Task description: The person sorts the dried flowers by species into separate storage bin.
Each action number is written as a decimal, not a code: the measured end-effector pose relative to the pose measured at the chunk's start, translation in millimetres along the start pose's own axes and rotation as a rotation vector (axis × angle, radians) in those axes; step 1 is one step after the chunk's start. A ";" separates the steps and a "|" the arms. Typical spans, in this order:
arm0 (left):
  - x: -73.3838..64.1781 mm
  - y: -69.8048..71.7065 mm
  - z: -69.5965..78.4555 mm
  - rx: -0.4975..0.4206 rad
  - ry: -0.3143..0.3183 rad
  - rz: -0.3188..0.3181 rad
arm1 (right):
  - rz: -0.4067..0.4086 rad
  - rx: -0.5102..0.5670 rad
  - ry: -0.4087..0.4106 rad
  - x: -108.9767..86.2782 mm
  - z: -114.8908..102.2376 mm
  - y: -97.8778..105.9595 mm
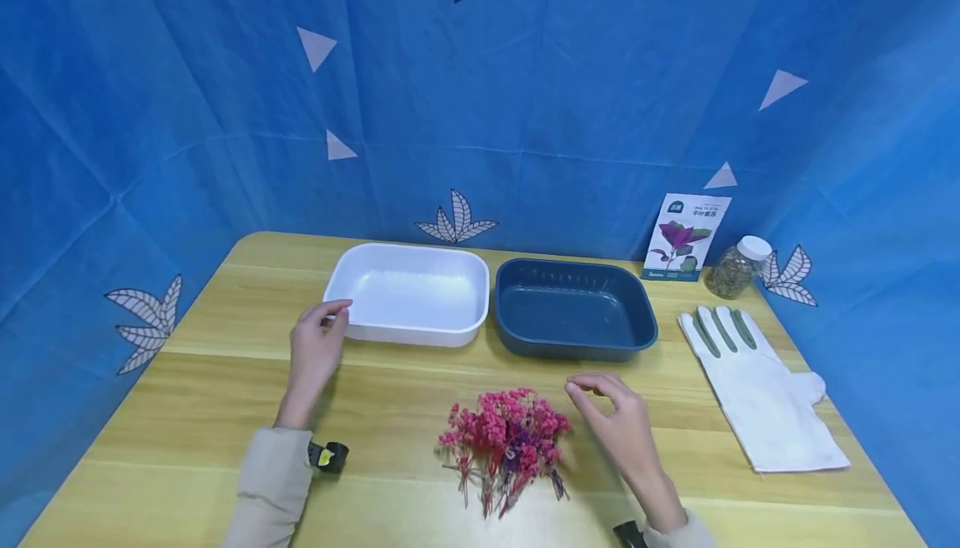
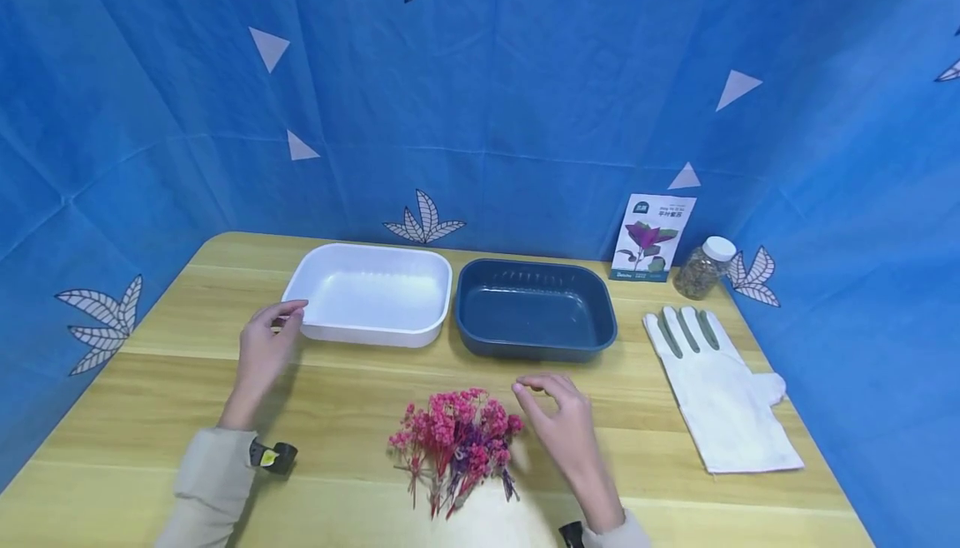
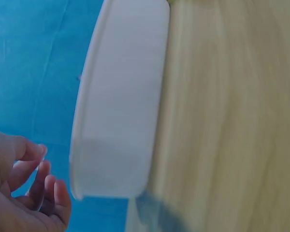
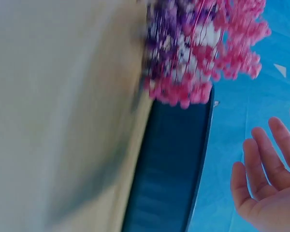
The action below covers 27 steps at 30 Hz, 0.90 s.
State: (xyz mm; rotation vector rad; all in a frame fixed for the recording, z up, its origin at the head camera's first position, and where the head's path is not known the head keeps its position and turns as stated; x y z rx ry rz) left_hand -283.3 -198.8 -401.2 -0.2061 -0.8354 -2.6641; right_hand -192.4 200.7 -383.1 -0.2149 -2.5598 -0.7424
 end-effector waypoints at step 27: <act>5.3 -0.6 -51.6 -0.014 0.238 -0.028 | 0.016 0.228 -0.543 -64.9 26.7 -6.0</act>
Point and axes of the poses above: each hand's wrist, its own x-axis towards the middle knuckle, its own y-axis out of the back of the hand, z = x × y, the point moved 10 cm from there along x, towards the middle knuckle, and after that the axes turned 6 degrees about x, right-handed, at the moved point
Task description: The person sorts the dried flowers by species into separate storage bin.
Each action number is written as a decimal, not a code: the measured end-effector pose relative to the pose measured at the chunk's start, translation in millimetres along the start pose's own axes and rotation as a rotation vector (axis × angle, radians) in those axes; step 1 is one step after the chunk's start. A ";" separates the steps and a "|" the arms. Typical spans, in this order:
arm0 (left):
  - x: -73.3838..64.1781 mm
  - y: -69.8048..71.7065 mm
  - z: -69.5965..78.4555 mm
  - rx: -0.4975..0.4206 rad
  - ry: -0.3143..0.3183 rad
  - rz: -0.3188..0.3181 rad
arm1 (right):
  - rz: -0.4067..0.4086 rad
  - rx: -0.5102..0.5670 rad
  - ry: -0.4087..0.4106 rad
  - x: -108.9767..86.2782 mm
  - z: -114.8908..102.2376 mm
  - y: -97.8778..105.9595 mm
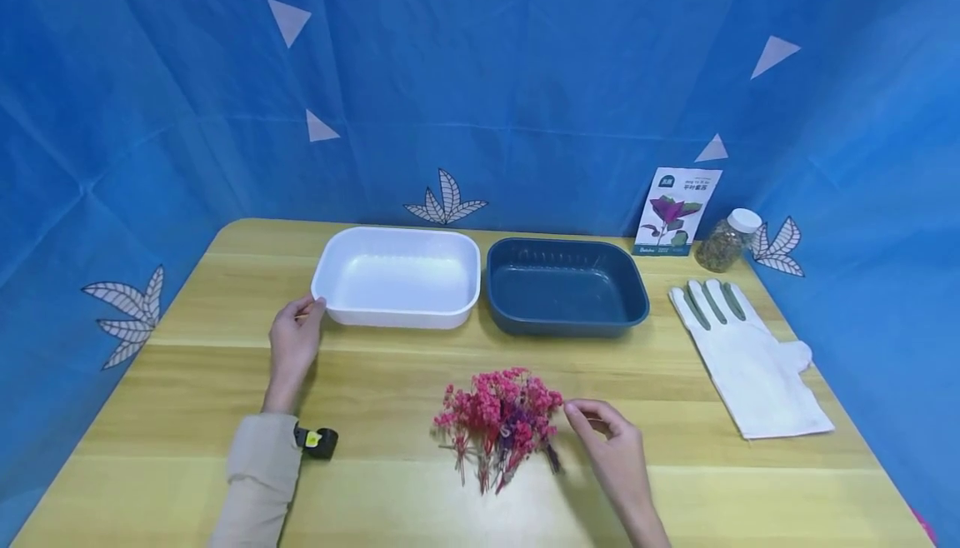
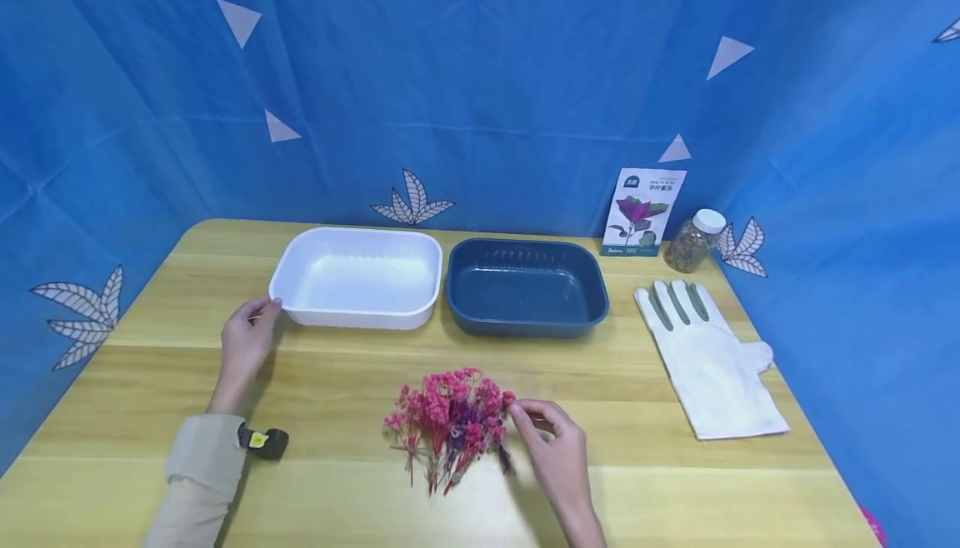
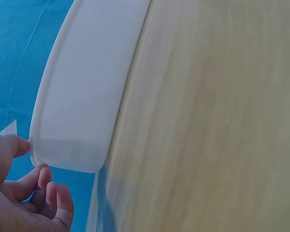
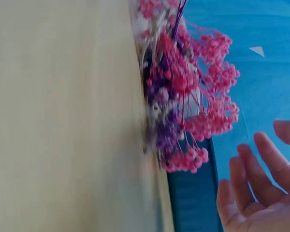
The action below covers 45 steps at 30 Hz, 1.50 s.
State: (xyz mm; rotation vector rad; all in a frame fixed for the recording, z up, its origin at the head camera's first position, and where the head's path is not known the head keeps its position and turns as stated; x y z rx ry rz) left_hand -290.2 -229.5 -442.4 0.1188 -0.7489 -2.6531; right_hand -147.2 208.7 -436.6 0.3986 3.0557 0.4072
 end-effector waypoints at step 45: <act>3.2 -4.7 -6.0 -0.002 0.054 -0.050 | -0.185 -0.219 0.000 -24.9 14.3 -54.1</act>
Point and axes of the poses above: each hand's wrist, its own x-axis towards the middle knuckle, its own y-axis out of the back of the hand, z = x × y, the point moved 10 cm from there along x, towards the middle knuckle, and after that the axes turned 6 degrees about x, right-handed, at the moved point
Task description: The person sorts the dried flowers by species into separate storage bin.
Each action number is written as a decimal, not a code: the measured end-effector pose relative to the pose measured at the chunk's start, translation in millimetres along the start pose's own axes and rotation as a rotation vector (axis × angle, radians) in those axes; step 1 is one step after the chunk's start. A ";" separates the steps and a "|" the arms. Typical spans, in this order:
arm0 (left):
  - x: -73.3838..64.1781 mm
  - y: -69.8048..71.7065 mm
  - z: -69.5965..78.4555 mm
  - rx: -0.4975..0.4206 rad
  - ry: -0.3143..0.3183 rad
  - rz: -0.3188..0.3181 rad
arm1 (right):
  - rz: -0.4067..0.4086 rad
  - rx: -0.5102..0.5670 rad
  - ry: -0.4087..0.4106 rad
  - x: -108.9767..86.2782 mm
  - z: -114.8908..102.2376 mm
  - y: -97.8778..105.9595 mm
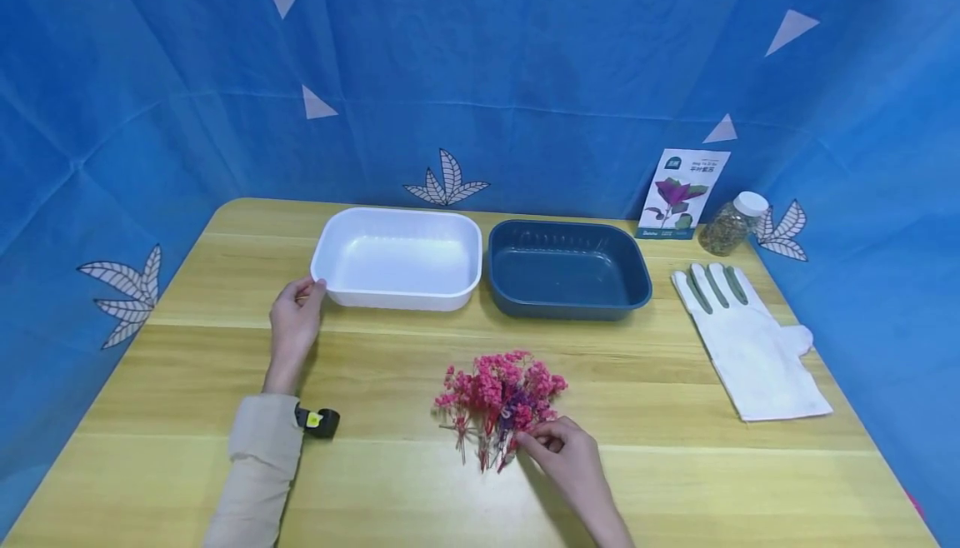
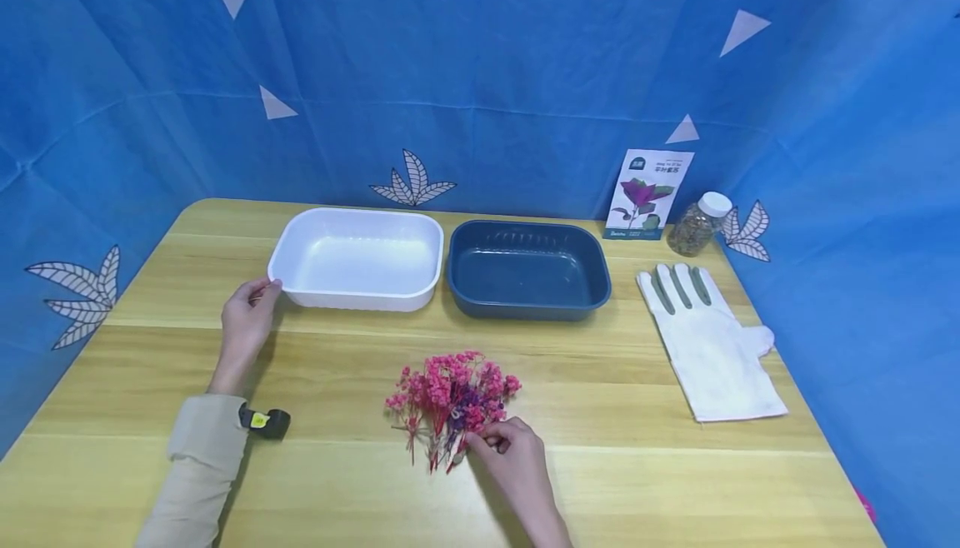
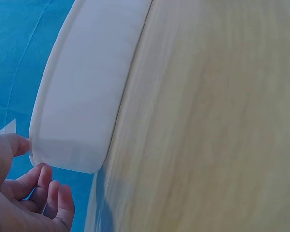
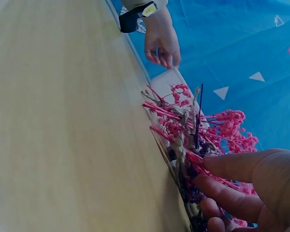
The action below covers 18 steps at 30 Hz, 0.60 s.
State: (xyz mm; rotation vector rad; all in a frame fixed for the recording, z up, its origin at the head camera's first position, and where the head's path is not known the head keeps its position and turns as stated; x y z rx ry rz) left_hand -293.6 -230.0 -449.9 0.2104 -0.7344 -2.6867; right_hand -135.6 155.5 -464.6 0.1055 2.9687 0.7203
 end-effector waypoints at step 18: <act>-1.5 -2.1 2.0 -0.012 0.000 -0.021 | 0.060 0.259 -0.128 -2.0 10.6 14.3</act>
Point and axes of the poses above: each hand's wrist, its own x-axis towards the middle knuckle, its own y-axis out of the back of the hand, z = x × y, the point moved 10 cm from there along x, towards the middle knuckle, and after that the axes turned 6 degrees about x, right-handed, at the moved point
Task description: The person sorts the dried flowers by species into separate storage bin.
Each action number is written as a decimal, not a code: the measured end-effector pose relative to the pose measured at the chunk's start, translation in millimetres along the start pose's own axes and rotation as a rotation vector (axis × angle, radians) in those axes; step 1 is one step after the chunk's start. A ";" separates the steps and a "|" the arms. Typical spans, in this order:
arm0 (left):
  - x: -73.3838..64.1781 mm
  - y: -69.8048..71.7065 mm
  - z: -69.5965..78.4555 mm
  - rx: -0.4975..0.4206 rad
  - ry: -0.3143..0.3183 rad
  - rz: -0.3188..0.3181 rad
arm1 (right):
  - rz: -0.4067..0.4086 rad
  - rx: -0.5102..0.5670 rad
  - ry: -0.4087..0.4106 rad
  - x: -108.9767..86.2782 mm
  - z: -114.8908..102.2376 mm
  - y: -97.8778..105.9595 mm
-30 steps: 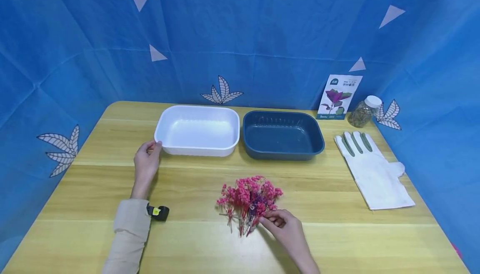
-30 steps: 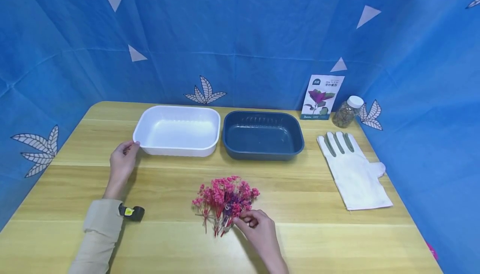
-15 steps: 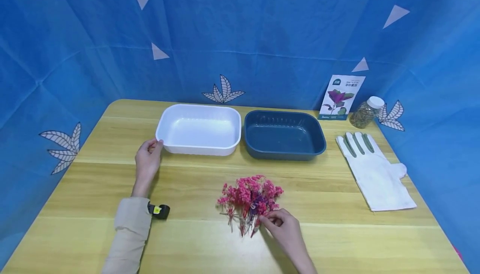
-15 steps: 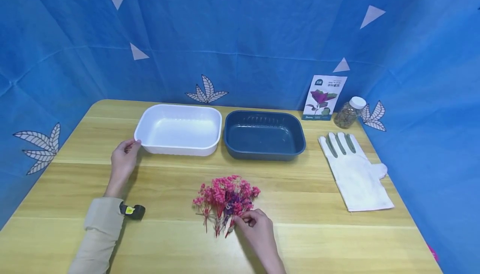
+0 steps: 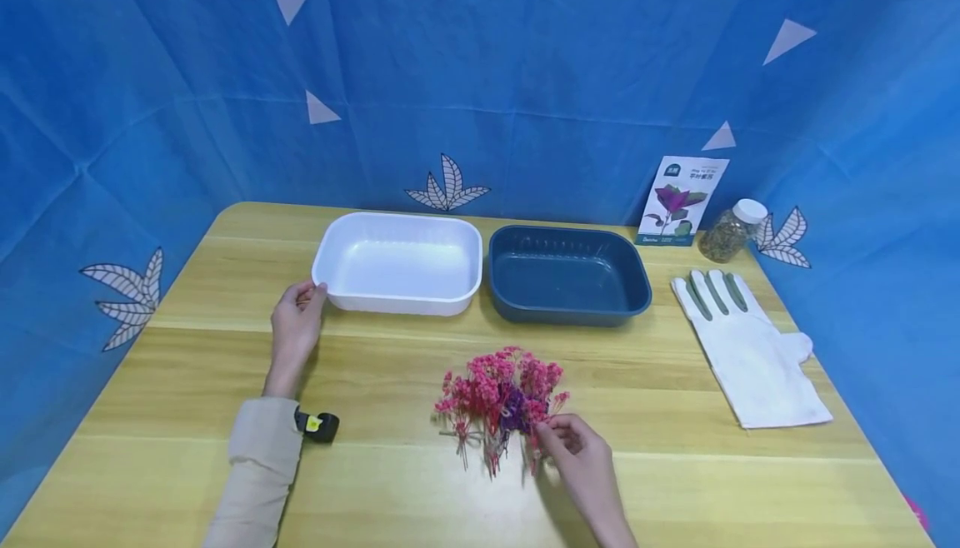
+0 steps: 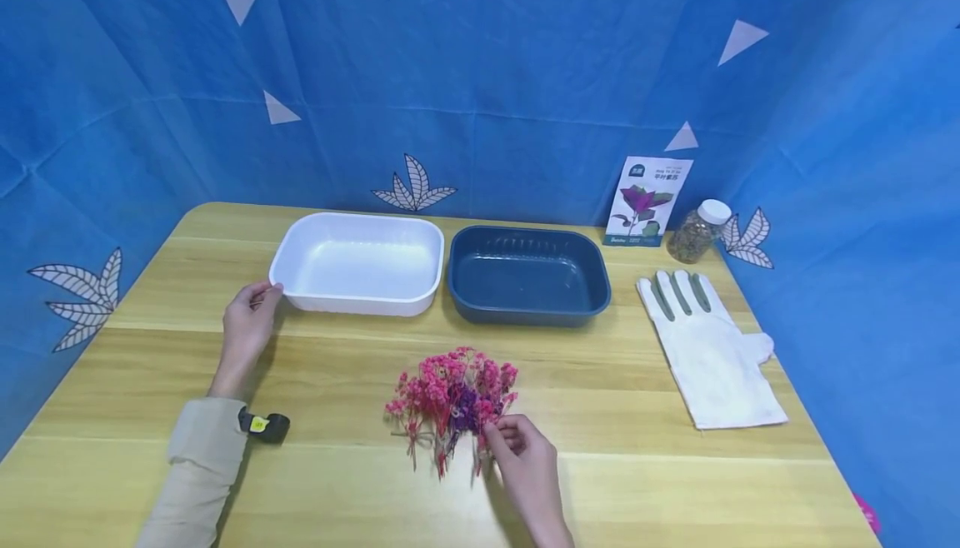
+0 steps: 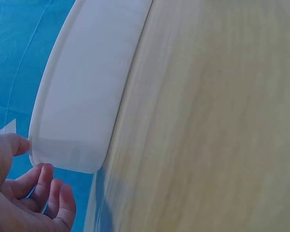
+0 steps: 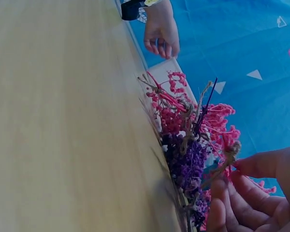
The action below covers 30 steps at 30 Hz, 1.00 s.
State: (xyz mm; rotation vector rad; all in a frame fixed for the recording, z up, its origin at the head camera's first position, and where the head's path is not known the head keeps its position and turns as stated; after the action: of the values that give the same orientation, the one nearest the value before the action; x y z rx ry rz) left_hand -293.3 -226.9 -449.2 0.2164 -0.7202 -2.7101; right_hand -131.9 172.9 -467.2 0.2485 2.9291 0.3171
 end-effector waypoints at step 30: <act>-0.7 -0.5 -0.5 -0.028 0.000 -0.002 | 0.064 0.061 0.054 -0.6 -11.7 16.1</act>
State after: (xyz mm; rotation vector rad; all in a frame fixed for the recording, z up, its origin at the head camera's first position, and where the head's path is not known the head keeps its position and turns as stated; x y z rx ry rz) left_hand -292.7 -226.4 -449.8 0.2106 -0.6816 -2.7200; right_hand -131.3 185.9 -452.3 0.3491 2.9918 0.2470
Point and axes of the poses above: each hand's wrist, its own x-axis towards the middle knuckle, its own y-axis out of the back of the hand, z = x × y, the point moved 10 cm from there along x, towards the middle knuckle, and after that the axes turned 6 degrees about x, right-handed, at the moved point
